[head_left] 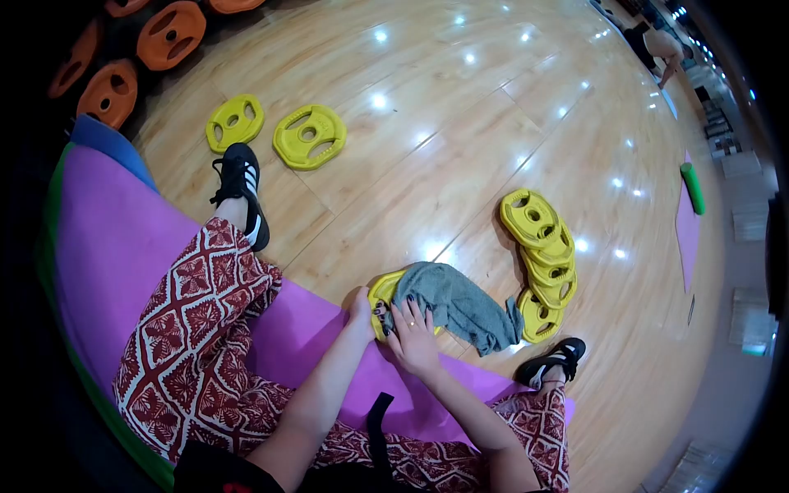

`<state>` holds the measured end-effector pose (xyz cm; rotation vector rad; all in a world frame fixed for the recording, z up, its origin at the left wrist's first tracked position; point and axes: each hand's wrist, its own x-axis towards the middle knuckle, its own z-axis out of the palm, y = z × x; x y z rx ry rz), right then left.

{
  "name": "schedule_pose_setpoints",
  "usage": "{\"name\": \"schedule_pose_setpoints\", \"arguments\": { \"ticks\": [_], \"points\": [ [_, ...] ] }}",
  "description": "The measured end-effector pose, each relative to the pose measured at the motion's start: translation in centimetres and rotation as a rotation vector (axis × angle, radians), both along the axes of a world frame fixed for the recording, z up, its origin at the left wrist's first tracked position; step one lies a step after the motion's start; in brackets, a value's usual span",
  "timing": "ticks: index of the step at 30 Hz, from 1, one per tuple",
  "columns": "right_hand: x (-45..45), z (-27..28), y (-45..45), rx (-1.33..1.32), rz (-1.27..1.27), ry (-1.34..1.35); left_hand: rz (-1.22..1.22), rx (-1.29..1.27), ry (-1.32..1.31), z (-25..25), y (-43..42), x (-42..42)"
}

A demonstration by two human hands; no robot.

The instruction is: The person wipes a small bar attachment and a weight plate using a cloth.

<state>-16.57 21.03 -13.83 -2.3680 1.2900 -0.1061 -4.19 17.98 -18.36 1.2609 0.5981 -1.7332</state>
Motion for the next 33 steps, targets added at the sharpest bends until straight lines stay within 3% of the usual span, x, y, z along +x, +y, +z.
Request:
{"name": "schedule_pose_setpoints", "arguments": {
  "ticks": [5,11,13,19,20,24,26,27,29,31,33],
  "points": [
    [0.0,-0.8,-0.8,0.017,-0.036,0.026,-0.091,-0.12,0.043,-3.0,1.1,0.8],
    [2.5,-0.8,-1.9,-0.026,-0.239,0.106,-0.055,-0.08,0.002,-1.0,0.3,0.2],
    [2.8,-1.4,-1.0,-0.06,-0.278,-0.007,-0.003,-0.052,-0.008,-0.4,0.1,-0.1],
    [0.1,-0.7,0.7,-0.086,-0.123,0.11,-0.004,-0.06,-0.046,-0.6,0.2,-0.5],
    [-0.4,-0.4,0.7,-0.084,-0.071,0.165,-0.132,-0.023,-0.121,-1.1,0.4,-0.2],
    [-2.0,-0.9,-0.7,-0.14,-0.134,0.238,0.017,-0.071,-0.025,-2.7,0.2,-0.5],
    [-0.9,-1.0,-1.2,-0.099,-0.203,0.192,-0.245,0.012,-0.139,-3.2,0.4,-0.3],
    [-0.1,-0.9,-1.5,-0.06,-0.283,0.148,-0.243,0.014,-0.137,-3.6,0.5,-0.5],
    [1.8,-0.5,-2.3,-0.025,-0.32,0.112,0.062,-0.125,0.047,-4.3,0.4,-1.2],
    [3.4,-0.3,-2.2,-0.009,-0.241,0.024,-0.041,-0.111,0.022,-4.8,0.5,-1.2],
    [4.7,-0.4,-1.1,-0.008,-0.132,-0.057,0.225,-0.126,-0.056,-5.4,0.4,-1.7]
  ]
}}
